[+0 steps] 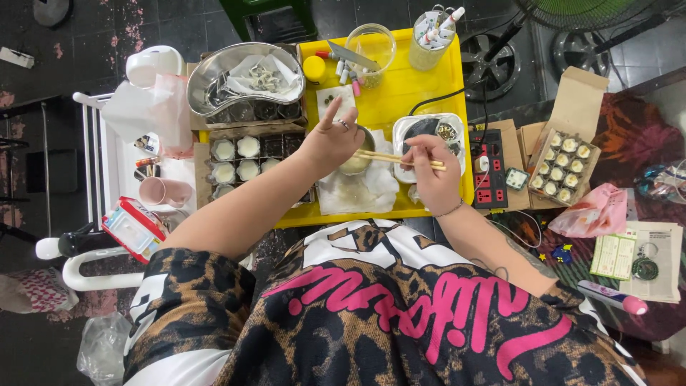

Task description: The person stirs melted wax in a metal pot with chopsticks, then pours the wax into candle molds arranged in cartons on a yellow tray. They later pick up a finished candle and wipe it clean with a tissue.

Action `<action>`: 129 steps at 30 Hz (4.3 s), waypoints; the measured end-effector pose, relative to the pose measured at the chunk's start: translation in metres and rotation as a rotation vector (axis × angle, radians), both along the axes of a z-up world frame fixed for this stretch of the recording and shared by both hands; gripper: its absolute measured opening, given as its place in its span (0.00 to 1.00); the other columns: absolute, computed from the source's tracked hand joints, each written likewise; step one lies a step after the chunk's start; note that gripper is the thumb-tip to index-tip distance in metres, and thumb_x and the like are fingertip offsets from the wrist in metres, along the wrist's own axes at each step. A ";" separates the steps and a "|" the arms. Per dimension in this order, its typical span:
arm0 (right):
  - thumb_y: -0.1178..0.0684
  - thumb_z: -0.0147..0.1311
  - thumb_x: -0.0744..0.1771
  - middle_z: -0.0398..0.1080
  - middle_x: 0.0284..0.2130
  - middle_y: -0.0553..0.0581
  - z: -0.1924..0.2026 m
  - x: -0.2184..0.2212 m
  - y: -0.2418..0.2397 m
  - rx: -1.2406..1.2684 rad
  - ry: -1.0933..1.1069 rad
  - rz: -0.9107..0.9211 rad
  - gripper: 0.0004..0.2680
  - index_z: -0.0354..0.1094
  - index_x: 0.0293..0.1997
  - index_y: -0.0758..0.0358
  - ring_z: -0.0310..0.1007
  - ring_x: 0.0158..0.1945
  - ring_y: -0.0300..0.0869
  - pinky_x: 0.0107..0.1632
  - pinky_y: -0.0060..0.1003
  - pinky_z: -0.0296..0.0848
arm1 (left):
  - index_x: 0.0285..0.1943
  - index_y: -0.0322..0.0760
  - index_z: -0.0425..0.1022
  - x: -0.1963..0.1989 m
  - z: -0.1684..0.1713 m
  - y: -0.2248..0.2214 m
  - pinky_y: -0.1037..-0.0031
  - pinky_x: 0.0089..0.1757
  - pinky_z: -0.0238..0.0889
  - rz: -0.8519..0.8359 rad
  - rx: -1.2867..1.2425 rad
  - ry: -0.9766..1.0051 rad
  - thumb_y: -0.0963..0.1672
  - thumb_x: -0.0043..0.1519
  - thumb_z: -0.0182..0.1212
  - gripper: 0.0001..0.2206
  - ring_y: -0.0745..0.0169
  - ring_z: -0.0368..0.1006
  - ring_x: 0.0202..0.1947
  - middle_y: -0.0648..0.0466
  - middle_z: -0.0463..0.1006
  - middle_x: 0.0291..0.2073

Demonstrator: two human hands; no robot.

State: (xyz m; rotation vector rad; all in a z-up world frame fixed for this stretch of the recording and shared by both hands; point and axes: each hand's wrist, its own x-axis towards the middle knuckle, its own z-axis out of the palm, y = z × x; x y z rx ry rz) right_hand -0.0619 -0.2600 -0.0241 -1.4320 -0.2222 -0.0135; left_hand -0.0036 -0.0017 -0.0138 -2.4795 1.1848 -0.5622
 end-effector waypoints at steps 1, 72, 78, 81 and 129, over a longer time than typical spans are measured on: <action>0.59 0.43 0.74 0.73 0.35 0.55 0.002 -0.001 0.000 0.001 0.002 0.000 0.05 0.66 0.53 0.66 0.75 0.37 0.34 0.45 0.30 0.77 | 0.37 0.41 0.72 -0.001 -0.002 0.000 0.44 0.69 0.23 0.000 0.001 0.002 0.41 0.55 0.57 0.04 0.61 0.71 0.59 0.53 0.74 0.32; 0.62 0.44 0.74 0.73 0.35 0.55 0.014 -0.008 0.006 -0.143 -0.004 -0.011 0.04 0.66 0.50 0.66 0.75 0.37 0.35 0.44 0.29 0.77 | 0.48 0.52 0.80 -0.049 0.012 0.100 0.27 0.63 0.23 0.766 -0.631 0.374 0.55 0.45 0.78 0.23 0.32 0.42 0.71 0.50 0.63 0.59; 0.62 0.44 0.74 0.73 0.36 0.55 0.012 -0.012 0.012 -0.156 -0.024 -0.015 0.04 0.66 0.50 0.66 0.75 0.38 0.35 0.44 0.29 0.77 | 0.52 0.55 0.78 -0.048 0.002 0.100 0.27 0.63 0.18 0.846 -0.568 0.521 0.53 0.46 0.78 0.24 0.34 0.39 0.72 0.49 0.58 0.59; 0.62 0.44 0.74 0.74 0.35 0.55 0.009 -0.012 0.015 -0.159 -0.018 -0.025 0.04 0.66 0.49 0.66 0.76 0.37 0.35 0.44 0.29 0.77 | 0.52 0.58 0.79 -0.047 0.005 0.098 0.28 0.63 0.16 0.895 -0.550 0.591 0.52 0.46 0.77 0.23 0.36 0.37 0.73 0.49 0.58 0.59; 0.55 0.56 0.69 0.73 0.41 0.56 0.053 -0.033 0.002 -0.634 -0.509 0.262 0.08 0.74 0.54 0.57 0.75 0.42 0.49 0.44 0.40 0.73 | 0.60 0.50 0.76 0.064 0.054 -0.121 0.53 0.53 0.57 -0.182 -0.238 0.503 0.43 0.43 0.73 0.31 0.55 0.69 0.56 0.59 0.77 0.45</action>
